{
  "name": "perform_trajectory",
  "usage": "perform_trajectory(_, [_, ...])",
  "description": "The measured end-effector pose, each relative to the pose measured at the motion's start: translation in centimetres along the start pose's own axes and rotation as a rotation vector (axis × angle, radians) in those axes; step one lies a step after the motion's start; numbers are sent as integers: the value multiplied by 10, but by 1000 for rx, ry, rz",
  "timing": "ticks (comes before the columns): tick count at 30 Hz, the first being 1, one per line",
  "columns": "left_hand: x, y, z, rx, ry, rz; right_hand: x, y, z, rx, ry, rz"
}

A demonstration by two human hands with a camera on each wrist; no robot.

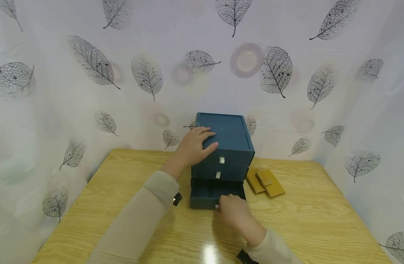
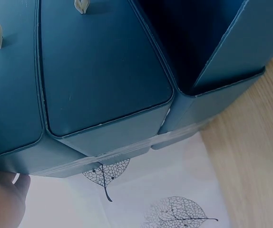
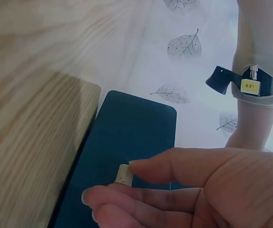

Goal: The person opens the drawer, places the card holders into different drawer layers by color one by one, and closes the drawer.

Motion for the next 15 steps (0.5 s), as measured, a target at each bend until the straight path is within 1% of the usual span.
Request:
perform_trajectory(3, [0, 0, 0, 3, -1, 2, 1, -1, -1, 2, -4, -3])
perform_trajectory(15, [-1, 1, -1, 6, 7, 0, 7, 0, -7, 68, -22, -14])
Point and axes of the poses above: each hand's wrist, its own z-axis towards the middle knuckle, its own y-axis out of the back of the hand, x = y × z, the point moved 1 cm from there along z, towards the middle knuckle, and after that the axes turned 3 degrees about x, right-handed, at the moved point
